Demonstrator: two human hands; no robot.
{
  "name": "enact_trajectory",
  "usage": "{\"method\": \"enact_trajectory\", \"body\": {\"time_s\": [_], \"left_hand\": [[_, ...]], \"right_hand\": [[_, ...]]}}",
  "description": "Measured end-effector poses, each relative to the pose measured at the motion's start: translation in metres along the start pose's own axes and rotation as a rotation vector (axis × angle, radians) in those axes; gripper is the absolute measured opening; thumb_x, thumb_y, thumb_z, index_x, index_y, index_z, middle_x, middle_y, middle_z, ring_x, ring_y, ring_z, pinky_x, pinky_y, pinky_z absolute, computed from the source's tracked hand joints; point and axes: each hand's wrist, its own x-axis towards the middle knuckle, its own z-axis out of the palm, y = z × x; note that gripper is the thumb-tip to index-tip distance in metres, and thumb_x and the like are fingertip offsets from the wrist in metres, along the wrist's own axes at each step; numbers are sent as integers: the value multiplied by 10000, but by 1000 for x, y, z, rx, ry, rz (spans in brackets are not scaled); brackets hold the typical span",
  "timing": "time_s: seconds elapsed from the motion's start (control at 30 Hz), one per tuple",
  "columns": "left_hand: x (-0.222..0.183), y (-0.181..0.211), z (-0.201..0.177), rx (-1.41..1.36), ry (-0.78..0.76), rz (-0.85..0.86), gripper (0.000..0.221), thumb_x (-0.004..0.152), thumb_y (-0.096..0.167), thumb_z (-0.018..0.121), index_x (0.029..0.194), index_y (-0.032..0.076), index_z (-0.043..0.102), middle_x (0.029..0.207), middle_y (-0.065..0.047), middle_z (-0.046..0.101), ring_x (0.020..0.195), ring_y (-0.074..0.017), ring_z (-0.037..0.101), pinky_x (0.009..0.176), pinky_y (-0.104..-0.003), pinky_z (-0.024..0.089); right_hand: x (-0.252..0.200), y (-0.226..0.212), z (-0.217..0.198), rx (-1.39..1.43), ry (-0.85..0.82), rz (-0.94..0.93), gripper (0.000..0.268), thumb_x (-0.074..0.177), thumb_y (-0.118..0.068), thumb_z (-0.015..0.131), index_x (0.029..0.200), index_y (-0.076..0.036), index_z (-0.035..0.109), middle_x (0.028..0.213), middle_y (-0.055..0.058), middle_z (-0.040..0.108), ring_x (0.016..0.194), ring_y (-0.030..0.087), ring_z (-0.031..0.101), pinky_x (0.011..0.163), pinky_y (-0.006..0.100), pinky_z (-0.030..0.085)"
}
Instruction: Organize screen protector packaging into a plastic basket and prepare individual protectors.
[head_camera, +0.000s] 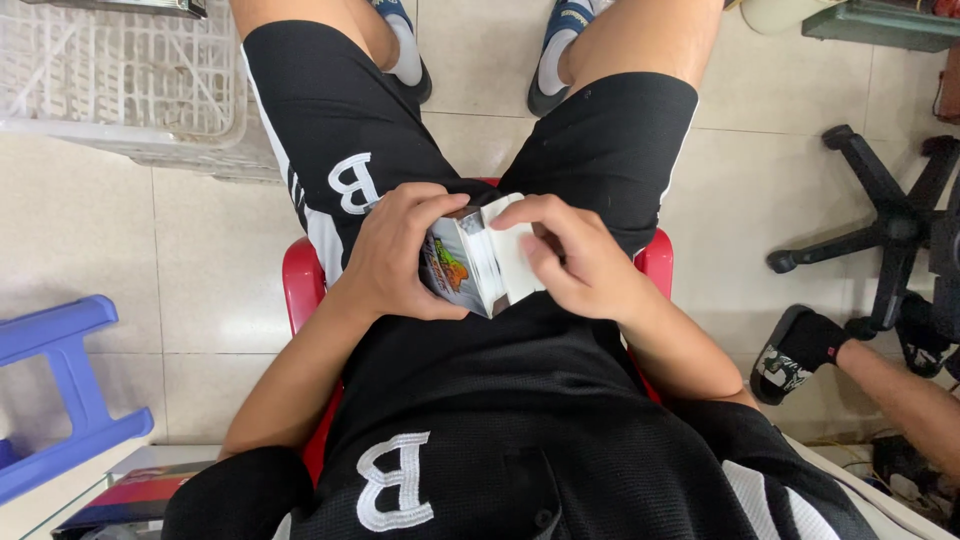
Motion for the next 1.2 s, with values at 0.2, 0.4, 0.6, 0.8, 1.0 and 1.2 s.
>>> {"method": "enact_trajectory", "body": {"time_s": [0.2, 0.4, 0.6, 0.8, 1.0, 1.2], "left_hand": [[13, 6, -12, 162, -57, -22, 1110, 581, 412, 997, 1465, 31, 443, 1316, -167, 564, 1158, -351, 605, 966, -464, 494], [-5, -11, -45, 258, -19, -121, 1152, 614, 428, 1014, 1511, 32, 409, 1413, -180, 552, 1292, -385, 573, 1100, -479, 479], [-15, -33, -16, -445, 507, 64, 1430, 525, 677, 888, 1639, 151, 161, 1597, -153, 416, 1360, -290, 546, 1131, -420, 476], [15, -3, -20, -454, 434, 99, 1412, 670, 382, 966, 1717, 267, 27, 1503, -87, 439, 1274, -212, 595, 1105, -347, 545], [66, 46, -47, -671, 432, 201, 1237, 628, 492, 969, 1479, 86, 168, 1311, -274, 517, 1168, -285, 619, 941, -378, 581], [75, 18, -55, -842, 475, 634, 1196, 599, 530, 1019, 1430, 31, 318, 1238, -284, 573, 1091, -340, 638, 888, -451, 598]], "right_hand": [[0, 19, 6, 303, 73, 166, 272, 1108, -7, 527, 1367, -64, 468, 1178, 99, 629, 942, 150, 672, 703, 293, 579], [-5, 64, 2, 760, 322, 228, 377, 1122, -33, 473, 1476, -119, 377, 1273, 138, 619, 888, 166, 696, 573, 263, 581], [-10, 73, 23, 1196, 403, 213, 622, 1111, 19, 441, 1653, -200, 228, 1439, 132, 577, 896, 138, 699, 539, 215, 522], [-11, 84, 30, 1386, 320, 224, 764, 1085, 24, 423, 1707, -311, 133, 1537, 83, 531, 957, 115, 697, 572, 186, 519], [-3, 81, 41, 1654, 145, 356, 724, 1086, -522, 342, 1685, -148, 182, 1532, 161, 497, 1286, 331, 617, 940, 457, 563], [-21, 117, 42, 1582, 59, 216, 1013, 913, -715, 569, 1615, -28, 320, 1593, 189, 471, 1470, 375, 454, 1218, 573, 357]]}}
